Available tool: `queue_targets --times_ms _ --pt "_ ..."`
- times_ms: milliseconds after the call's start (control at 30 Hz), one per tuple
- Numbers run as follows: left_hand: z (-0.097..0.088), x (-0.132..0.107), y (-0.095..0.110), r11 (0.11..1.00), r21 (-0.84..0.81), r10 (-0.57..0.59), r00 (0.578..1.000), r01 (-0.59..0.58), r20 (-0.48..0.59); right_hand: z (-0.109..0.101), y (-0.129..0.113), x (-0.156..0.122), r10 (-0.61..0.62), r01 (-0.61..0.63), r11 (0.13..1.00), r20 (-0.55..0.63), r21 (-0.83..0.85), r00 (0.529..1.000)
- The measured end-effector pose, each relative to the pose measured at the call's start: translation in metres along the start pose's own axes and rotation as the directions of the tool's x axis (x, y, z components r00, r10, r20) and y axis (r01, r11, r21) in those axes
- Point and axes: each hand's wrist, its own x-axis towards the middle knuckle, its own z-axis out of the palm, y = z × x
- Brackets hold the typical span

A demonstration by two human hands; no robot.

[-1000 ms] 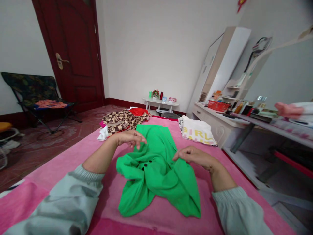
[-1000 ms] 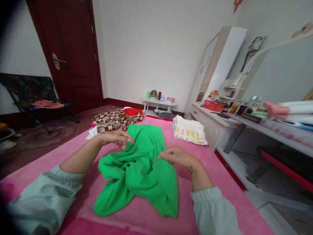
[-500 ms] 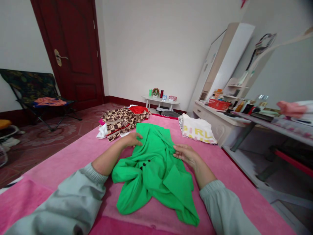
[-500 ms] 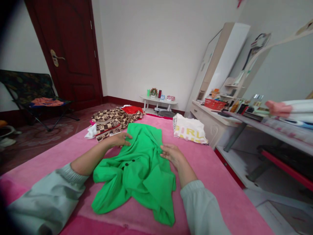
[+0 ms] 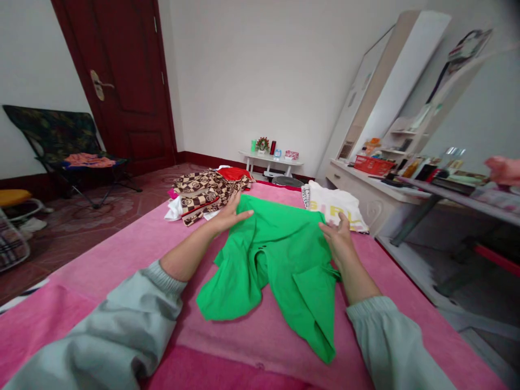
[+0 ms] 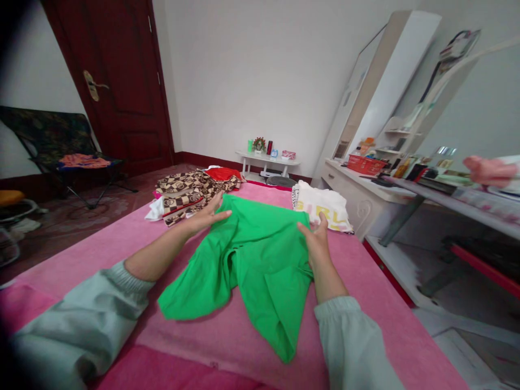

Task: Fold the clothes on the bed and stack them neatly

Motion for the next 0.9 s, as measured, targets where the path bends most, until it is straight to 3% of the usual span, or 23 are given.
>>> queue_targets --times_ms 67,133,267,367,467,533,600,700,800,900 --pt "-0.005 0.001 -0.012 0.979 0.201 -0.054 0.997 0.041 0.059 -0.003 0.0 -0.004 0.034 -0.024 0.99 0.071 -0.137 0.997" --pt "-0.012 0.004 -0.018 0.939 0.325 -0.136 0.989 0.11 0.057 -0.005 -0.007 -0.009 0.062 -0.01 0.976 0.229 -0.218 0.971" --pt "-0.02 0.003 -0.012 0.896 0.392 -0.234 0.972 0.211 0.013 0.003 -0.018 -0.034 0.158 0.012 0.953 0.529 -0.304 0.833" --pt "-0.015 -0.008 -0.004 0.907 0.376 -0.238 0.968 0.19 0.085 0.011 -0.015 -0.053 0.183 0.076 0.936 0.658 -0.344 0.731" --pt "-0.018 -0.028 -0.001 0.936 0.326 -0.199 0.963 0.133 0.18 0.003 -0.022 -0.064 0.19 0.152 0.922 0.76 -0.356 0.622" --pt "-0.032 -0.044 0.0 0.967 0.246 -0.147 0.941 0.071 0.305 -0.015 -0.035 -0.069 0.214 0.204 0.901 0.801 -0.383 0.559" --pt "-0.052 -0.063 0.004 0.985 0.174 -0.075 0.893 -0.003 0.445 -0.039 -0.051 -0.076 0.236 0.287 0.86 0.827 -0.422 0.51" --pt "-0.075 -0.087 0.018 0.976 0.135 0.053 0.785 -0.172 0.617 -0.071 -0.064 -0.089 0.27 0.403 0.789 0.851 -0.464 0.45" --pt "-0.07 -0.103 0.033 0.919 0.106 0.216 0.71 -0.379 0.67 -0.079 -0.058 -0.103 0.22 0.51 0.737 0.872 -0.443 0.438" --pt "-0.043 -0.107 0.034 0.872 0.16 0.284 0.745 -0.462 0.603 -0.065 -0.048 -0.11 0.125 0.547 0.733 0.87 -0.405 0.477"
